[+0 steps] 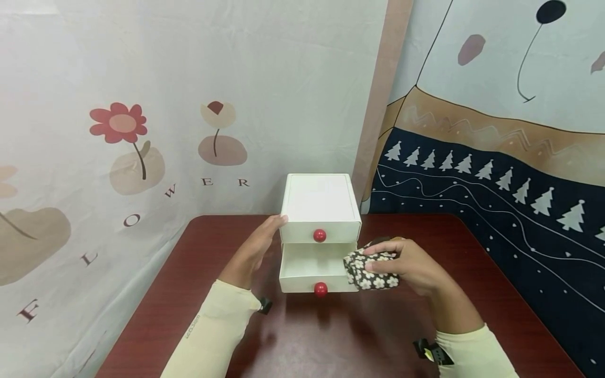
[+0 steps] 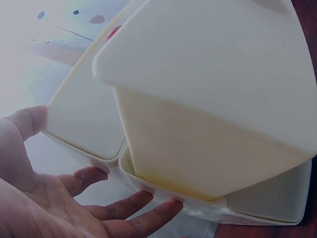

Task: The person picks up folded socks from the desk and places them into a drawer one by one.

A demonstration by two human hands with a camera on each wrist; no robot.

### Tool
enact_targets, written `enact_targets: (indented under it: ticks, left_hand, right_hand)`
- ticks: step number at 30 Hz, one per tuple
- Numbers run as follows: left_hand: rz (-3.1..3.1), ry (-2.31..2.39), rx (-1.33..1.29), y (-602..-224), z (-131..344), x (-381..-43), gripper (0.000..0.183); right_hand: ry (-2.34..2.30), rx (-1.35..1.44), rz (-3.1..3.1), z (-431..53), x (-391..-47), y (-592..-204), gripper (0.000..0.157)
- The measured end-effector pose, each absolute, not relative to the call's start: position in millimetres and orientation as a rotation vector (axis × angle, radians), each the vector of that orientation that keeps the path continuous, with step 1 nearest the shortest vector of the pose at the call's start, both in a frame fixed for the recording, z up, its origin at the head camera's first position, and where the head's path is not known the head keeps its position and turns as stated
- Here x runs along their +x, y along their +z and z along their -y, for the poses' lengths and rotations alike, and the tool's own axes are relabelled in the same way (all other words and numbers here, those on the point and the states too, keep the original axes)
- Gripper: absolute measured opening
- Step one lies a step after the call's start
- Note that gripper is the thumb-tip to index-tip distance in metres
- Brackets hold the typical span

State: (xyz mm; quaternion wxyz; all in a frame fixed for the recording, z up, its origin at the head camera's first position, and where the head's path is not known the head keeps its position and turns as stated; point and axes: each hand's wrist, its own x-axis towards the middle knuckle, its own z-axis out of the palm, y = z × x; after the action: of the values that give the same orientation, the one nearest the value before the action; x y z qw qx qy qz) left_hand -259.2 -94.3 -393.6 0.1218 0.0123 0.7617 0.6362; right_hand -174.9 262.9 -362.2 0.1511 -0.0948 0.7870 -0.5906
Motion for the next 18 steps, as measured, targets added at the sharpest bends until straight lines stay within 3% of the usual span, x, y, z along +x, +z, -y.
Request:
enact_targets:
  ticks: [5,18]
  left_hand:
    - [-2.223,1.86,0.042,-396,95,-260,0.081]
    - [-2.214,1.874,0.077,-397,96,-261,0.081]
  right_hand:
    - [-1.713,-0.213,-2.232,-237,-181,-361,0.053]
    - [-1.684,-0.205,-2.215,-199,-197,-366,0.058]
